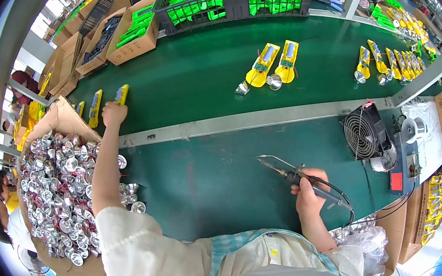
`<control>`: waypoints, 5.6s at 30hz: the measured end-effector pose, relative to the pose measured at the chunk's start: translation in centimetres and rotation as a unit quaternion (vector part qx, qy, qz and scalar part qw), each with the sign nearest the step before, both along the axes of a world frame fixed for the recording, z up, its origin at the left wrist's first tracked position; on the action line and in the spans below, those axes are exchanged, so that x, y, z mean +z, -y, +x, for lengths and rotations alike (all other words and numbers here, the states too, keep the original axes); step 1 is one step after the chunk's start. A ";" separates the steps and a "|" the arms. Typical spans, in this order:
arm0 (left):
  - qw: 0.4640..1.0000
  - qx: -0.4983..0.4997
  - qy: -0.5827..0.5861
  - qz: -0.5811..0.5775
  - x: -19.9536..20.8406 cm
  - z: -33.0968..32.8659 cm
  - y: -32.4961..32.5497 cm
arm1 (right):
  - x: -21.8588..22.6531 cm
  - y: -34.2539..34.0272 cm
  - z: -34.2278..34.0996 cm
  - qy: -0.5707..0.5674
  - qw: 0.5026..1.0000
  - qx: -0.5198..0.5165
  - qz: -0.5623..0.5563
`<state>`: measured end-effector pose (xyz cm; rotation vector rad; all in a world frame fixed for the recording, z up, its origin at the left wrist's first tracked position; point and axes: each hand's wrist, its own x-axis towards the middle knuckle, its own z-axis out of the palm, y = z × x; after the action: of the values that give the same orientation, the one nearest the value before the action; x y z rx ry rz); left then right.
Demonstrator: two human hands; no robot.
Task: Soldering components onto circuit boards and assembling flashlight units on an assembly line.
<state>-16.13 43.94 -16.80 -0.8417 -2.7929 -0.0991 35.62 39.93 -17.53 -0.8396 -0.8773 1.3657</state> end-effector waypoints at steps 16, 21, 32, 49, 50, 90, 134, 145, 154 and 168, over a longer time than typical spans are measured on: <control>0.887 -0.386 0.195 0.160 0.0 28.4 13.0 | -0.4 -0.3 -0.7 -0.007 0.996 0.043 0.078; 0.952 -0.232 -0.145 0.136 2.0 15.9 17.5 | -0.9 0.2 -0.8 0.003 0.995 0.046 0.088; 0.906 -0.335 -0.186 -0.179 4.4 9.8 16.8 | -0.7 0.6 -1.5 0.024 0.996 0.064 0.050; 0.868 -0.327 0.293 0.231 1.1 25.3 14.1 | -0.4 3.0 -2.7 0.080 0.974 0.210 0.009; 0.866 -0.320 0.305 0.234 0.9 25.6 14.0 | -0.5 2.9 -2.8 0.082 0.973 0.215 0.012; 0.854 -0.397 0.265 0.209 -0.9 28.8 12.8 | -1.1 2.5 -3.5 0.124 0.977 0.172 0.020; 0.859 -0.386 0.246 0.230 -1.0 29.7 13.6 | -1.0 2.5 -2.3 0.136 0.978 0.153 0.044; 0.742 -0.667 0.068 0.016 2.9 25.2 6.1 | -0.2 -0.8 0.2 -0.028 0.991 0.054 0.118; 0.546 -0.794 -0.111 -0.243 3.9 28.3 3.2 | 0.6 -0.3 0.6 0.000 1.000 -0.021 -0.016; 0.833 -0.472 0.150 -0.248 3.6 27.0 9.1 | 0.8 -0.8 1.0 -0.056 0.997 -0.010 0.056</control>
<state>10.90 34.88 -13.17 -2.4488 -2.3508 0.3858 36.58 40.76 -16.77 -0.6769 -0.8484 1.3208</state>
